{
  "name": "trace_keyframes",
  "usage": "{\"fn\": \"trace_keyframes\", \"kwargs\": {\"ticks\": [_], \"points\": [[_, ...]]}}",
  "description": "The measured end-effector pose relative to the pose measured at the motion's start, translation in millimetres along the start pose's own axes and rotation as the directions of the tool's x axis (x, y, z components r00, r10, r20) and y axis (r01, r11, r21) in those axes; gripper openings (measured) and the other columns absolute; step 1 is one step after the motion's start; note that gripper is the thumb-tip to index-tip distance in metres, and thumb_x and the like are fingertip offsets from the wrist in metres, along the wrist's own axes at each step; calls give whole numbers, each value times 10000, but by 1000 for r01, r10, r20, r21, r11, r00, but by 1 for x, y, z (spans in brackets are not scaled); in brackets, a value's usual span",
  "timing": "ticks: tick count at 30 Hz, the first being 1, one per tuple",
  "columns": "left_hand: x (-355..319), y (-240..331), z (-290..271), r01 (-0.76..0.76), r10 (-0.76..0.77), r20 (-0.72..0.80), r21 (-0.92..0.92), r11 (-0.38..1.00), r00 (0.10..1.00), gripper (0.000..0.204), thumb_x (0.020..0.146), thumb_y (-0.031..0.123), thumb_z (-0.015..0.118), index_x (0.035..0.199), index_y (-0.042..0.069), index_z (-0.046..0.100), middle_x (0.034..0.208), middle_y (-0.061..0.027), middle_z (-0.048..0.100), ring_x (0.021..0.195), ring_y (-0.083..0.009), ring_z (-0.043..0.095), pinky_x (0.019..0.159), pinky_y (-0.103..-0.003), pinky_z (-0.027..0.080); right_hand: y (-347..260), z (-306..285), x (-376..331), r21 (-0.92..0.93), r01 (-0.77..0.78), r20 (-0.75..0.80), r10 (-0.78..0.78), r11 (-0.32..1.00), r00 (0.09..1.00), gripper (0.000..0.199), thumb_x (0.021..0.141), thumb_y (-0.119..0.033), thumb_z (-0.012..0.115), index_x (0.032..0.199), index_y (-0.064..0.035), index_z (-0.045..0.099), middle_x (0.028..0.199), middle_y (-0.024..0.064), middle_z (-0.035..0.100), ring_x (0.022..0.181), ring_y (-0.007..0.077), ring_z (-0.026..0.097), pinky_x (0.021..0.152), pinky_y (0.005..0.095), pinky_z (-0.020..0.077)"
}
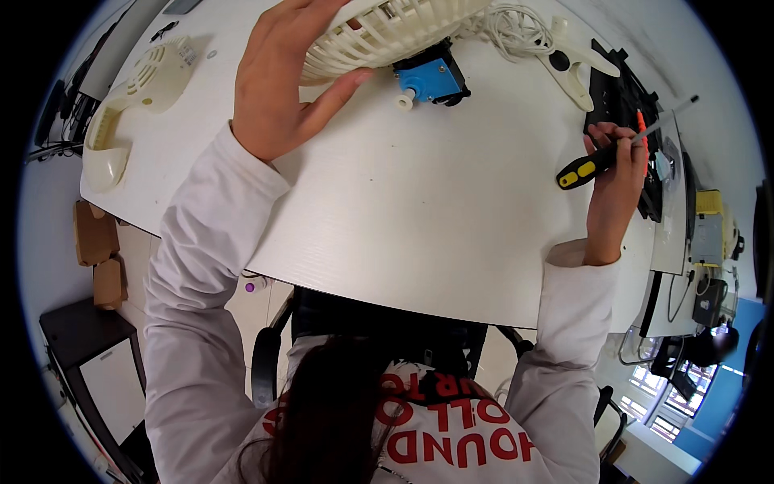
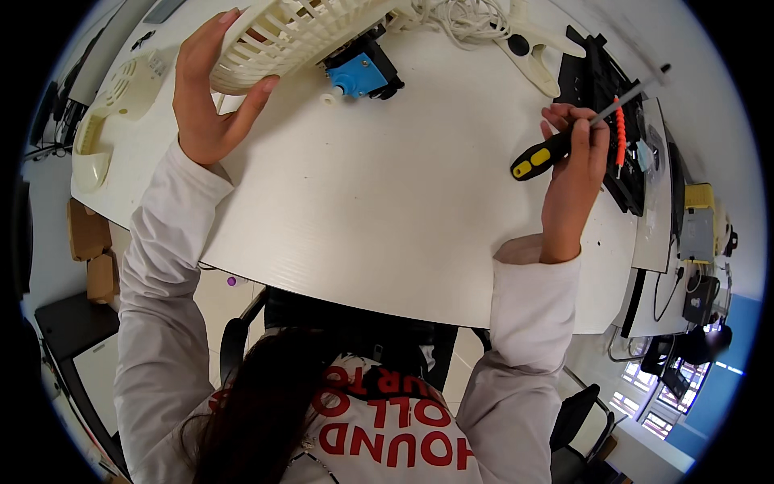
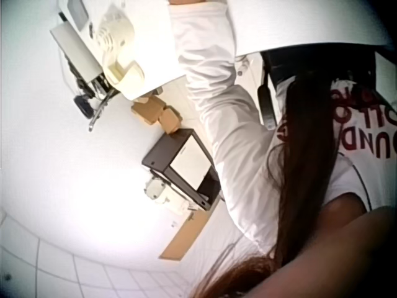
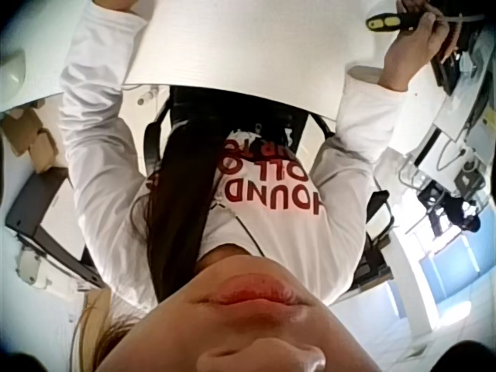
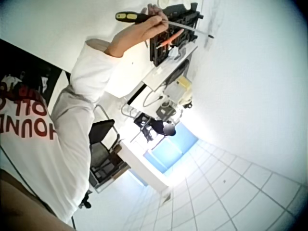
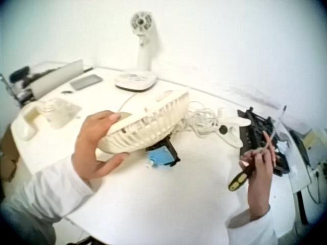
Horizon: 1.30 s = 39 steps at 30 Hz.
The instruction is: The person uses a screwdriver to remove screws from the back cover of a small white fan. They then detach the cover and remove the internal motor assembly from the fan housing.
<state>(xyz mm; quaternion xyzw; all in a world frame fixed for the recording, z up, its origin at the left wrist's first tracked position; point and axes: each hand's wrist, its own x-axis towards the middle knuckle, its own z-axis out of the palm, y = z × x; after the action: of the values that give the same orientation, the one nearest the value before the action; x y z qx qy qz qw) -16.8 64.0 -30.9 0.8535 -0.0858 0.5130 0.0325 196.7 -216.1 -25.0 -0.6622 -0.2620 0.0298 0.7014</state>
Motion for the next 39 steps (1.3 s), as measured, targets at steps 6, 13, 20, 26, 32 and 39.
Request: {"fn": "trace_keyframes", "kwargs": {"ticks": [6, 13, 20, 26, 32, 39], "points": [[-2, -6, 1, -35, 35, -1, 20, 999, 999, 645, 721, 140, 691, 1274, -3, 391, 1151, -195, 525, 1016, -350, 498, 859, -410, 400, 5, 7, -8, -71, 0, 91, 7, 997, 996, 266, 967, -249, 377, 1119, -42, 446, 936, 99, 569, 733, 140, 568, 699, 271, 482], [-2, -3, 2, -28, 28, -6, -11, 1000, 1000, 661, 709, 125, 693, 1280, -2, 385, 1150, -195, 523, 1009, -352, 498, 860, -417, 400, 6, 7, -10, 50, 6, 148, -14, 999, 989, 367, 960, -253, 353, 1268, -56, 388, 863, 70, 524, 726, 127, 492, 741, 281, 445], [-6, -6, 4, -4, 3, -14, -32, 999, 1000, 662, 696, 90, 676, 1284, 6, 385, 1173, -190, 506, 1034, -349, 480, 872, -415, 393, 6, 11, -10, 111, -127, 325, 85, 986, 942, 606, 763, 5, 393, 1360, -58, 308, 1034, 112, 503, 857, 141, 487, 841, 297, 423], [-3, 10, 1, 135, -136, 0, -126, 983, 991, 633, 700, 26, 679, 1259, 0, 383, 1218, -184, 480, 1060, -313, 504, 900, -382, 406, 10, 19, -19, -78, 88, 503, -37, 993, 863, 509, 899, -84, 479, 1361, -63, 266, 1194, 156, 501, 701, 143, 581, 690, 248, 483], [-10, 20, 2, 257, -265, 16, -299, 919, 964, 536, 714, -63, 663, 1185, -10, 412, 1198, -180, 475, 1082, -261, 512, 950, -384, 412, 0, 24, -33, -265, 101, 527, 56, 959, 848, 445, 900, -57, 452, 1335, -62, 358, 1056, 100, 575, 596, 71, 469, 548, 187, 417], [-4, 29, 5, 199, -204, 15, -298, 934, 979, 534, 708, -51, 674, 1178, 11, 428, 1163, -147, 504, 1086, -287, 496, 1008, -485, 345, -15, 22, -29, 3, 125, 352, -118, 992, 928, 582, 814, -20, 485, 1362, -49, 291, 1172, 146, 524, 726, 87, 488, 636, 204, 430]]}}
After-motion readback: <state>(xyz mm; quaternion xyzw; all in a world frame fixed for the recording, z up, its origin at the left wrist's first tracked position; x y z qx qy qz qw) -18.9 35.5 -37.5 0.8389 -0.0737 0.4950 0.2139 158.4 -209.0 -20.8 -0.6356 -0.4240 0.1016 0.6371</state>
